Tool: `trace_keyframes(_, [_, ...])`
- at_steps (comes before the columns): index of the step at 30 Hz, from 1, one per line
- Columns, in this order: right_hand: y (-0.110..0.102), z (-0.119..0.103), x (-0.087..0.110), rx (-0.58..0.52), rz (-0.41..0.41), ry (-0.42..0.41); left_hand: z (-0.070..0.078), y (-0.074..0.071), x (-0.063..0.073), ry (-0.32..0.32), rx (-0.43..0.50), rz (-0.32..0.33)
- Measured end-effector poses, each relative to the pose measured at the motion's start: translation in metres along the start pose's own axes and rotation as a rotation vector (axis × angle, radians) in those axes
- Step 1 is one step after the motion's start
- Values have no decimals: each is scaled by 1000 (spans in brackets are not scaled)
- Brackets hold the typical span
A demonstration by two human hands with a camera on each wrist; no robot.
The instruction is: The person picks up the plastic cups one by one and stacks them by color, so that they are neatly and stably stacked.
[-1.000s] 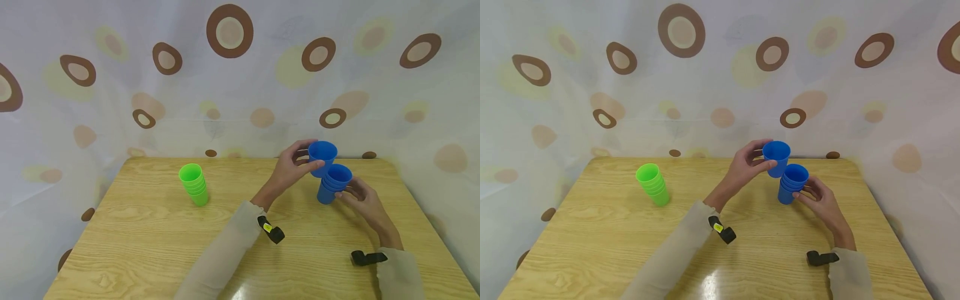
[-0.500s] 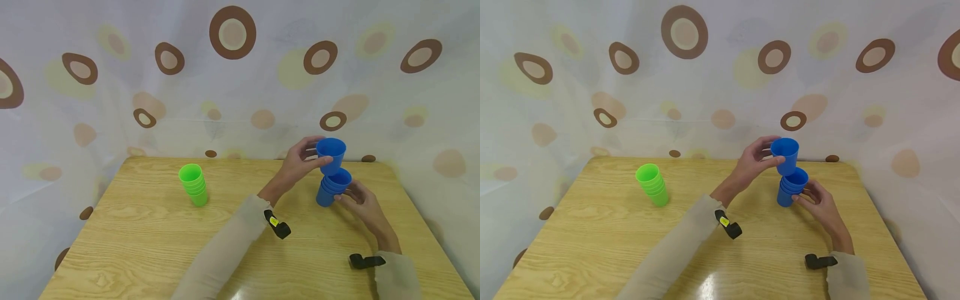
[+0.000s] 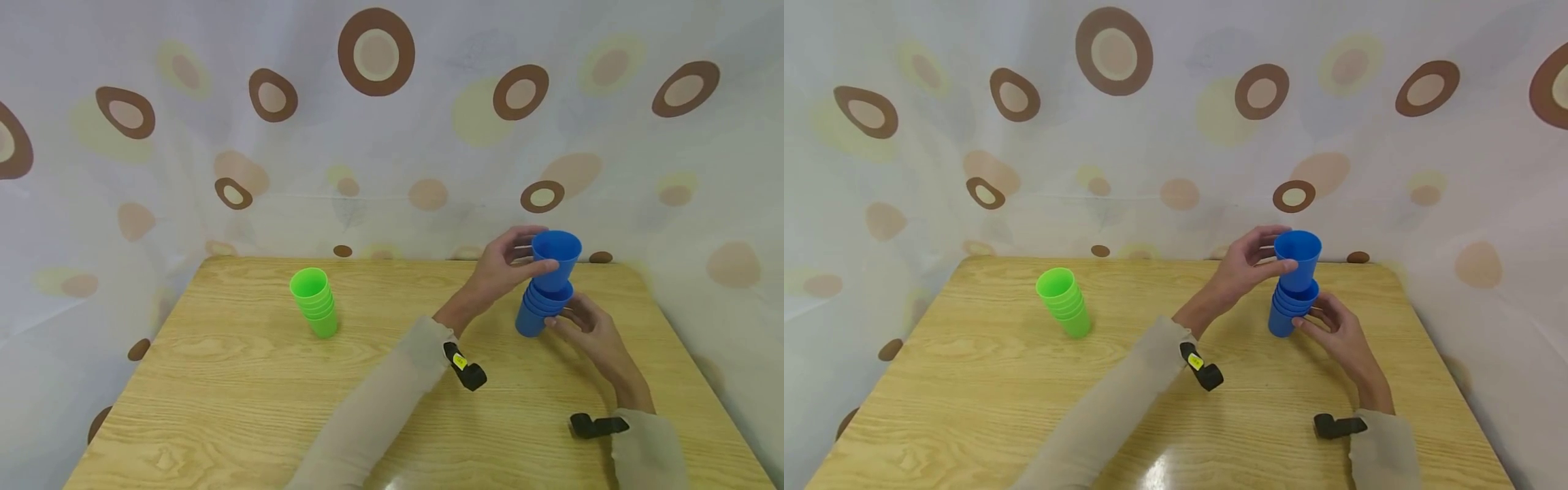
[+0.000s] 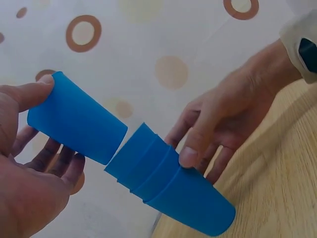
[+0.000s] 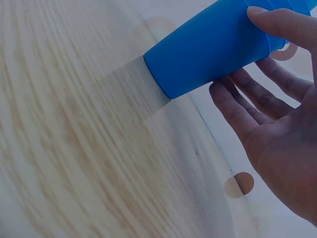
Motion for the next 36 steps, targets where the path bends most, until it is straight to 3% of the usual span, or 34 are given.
trace_keyframes(5, [-2, -3, 3, 2, 3, -10, -5, 5, -1, -12, -81, -19])
trace_keyframes(18, [1, -5, 2, -6, -5, -23, -20, 7, 3, -18, -129, -59])
trace_keyframes(26, [0, -3, 1, 2, -3, -16, -20, 8, 7, -6, -122, -61])
trace_keyframes(36, [0, -2, -3, 4, -19, -21, -6, -11, 23, 4, -163, -50])
Point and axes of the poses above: each hand's wrist, its own x-axis away from the middle knuckle, its own y-axis out of the palm, z = x × y, the point moved 9 cm from there along -x, towards the middle knuckle, and after that the axes turned 5 degrees about -y, right-handed, at the moved point
